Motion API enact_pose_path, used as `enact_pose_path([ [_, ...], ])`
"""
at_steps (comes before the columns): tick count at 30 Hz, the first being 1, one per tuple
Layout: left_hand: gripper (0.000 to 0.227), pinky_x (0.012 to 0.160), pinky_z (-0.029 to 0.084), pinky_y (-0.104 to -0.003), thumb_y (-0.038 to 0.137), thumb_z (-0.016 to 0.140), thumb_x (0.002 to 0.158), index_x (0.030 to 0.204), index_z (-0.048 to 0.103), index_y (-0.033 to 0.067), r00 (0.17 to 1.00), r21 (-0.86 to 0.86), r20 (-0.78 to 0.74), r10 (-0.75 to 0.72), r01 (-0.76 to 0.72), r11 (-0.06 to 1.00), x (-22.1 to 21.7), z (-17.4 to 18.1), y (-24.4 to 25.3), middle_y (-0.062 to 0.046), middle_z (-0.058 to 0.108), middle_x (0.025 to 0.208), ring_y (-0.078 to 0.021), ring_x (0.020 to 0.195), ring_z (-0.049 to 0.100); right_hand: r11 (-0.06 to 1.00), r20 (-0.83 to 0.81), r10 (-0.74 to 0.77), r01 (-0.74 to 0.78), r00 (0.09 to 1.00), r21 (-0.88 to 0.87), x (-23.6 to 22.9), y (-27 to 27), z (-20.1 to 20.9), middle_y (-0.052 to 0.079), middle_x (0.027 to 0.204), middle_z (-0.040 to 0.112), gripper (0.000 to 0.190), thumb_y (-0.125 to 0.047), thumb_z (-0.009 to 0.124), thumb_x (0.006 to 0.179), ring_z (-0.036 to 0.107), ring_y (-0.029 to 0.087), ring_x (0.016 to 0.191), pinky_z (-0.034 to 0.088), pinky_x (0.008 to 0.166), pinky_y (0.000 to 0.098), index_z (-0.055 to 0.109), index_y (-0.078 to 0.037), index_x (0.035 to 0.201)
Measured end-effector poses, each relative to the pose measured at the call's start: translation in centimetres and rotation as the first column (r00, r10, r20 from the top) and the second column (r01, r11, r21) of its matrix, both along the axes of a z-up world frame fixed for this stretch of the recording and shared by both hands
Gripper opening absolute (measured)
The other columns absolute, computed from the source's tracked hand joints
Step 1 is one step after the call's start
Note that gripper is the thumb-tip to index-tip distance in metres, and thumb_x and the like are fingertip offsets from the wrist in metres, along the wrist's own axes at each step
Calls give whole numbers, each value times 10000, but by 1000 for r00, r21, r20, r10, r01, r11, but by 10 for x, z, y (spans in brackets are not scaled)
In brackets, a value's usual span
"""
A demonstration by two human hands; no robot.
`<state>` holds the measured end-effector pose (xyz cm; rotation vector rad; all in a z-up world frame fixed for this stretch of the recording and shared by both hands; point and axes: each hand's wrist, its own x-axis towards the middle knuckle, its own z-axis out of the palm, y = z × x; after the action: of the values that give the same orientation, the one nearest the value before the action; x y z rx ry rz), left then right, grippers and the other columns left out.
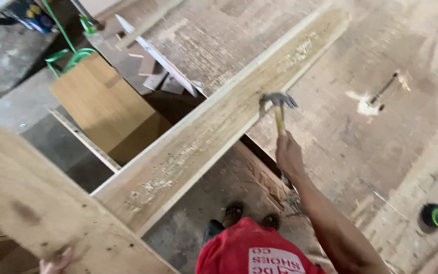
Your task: Assembling wooden furniture components using a hammer and a pneumatic nail gun in a workshop.
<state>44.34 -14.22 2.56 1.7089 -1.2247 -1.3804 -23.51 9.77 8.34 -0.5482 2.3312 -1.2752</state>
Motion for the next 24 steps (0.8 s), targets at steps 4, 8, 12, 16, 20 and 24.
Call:
enact_pose_path([
  [4,243,1166,484,-386,1,706,895,1130,699,59,997,-915,57,-51,72,397,-112,-7,31,-240,631,1261,-349,1244,633,992,0,2,-2,1000,-123,16,35,-10,0,672,512,300,-266,343,1124,399,99,455,363,326,231,538,-76,996],
  [8,533,780,601,-288,140,788,521,1037,655,110,848,-190,-436,300,-413,891,-216,60,24,-30,712,1060,-154,919,679,996,-59,-21,26,998,87,41,87,5,10,722,531,327,-320,392,1130,455,116,553,410,430,256,558,-93,962],
  [12,290,663,581,-342,-20,832,599,833,678,55,877,-340,-443,-184,25,940,-298,91,44,-42,712,877,-149,813,665,903,-211,-68,150,975,402,33,149,-28,66,757,683,454,-529,541,1014,618,219,664,488,613,371,657,-96,942],
  [16,448,922,635,-345,113,758,858,1246,585,-27,494,-695,-294,-818,477,538,-376,142,72,-156,637,1240,-272,1131,641,722,-349,-87,300,933,624,38,190,-34,132,933,805,483,-639,592,947,747,414,899,548,734,491,673,-188,1102],
  [20,572,1162,453,-468,-36,677,716,1286,630,-21,462,-684,94,-882,674,279,-418,112,88,-193,671,1362,-368,1299,624,671,-452,-87,388,888,632,41,226,-51,29,914,817,472,-671,606,943,785,299,813,601,680,440,683,-233,1099],
  [24,729,1270,300,-568,-4,697,720,1417,486,-30,407,-796,327,-853,605,-16,-448,65,89,-226,569,1440,-420,1382,516,641,-455,-112,414,883,646,26,262,-75,110,1013,779,423,-572,627,982,738,354,931,552,738,457,701,-162,1054],
])
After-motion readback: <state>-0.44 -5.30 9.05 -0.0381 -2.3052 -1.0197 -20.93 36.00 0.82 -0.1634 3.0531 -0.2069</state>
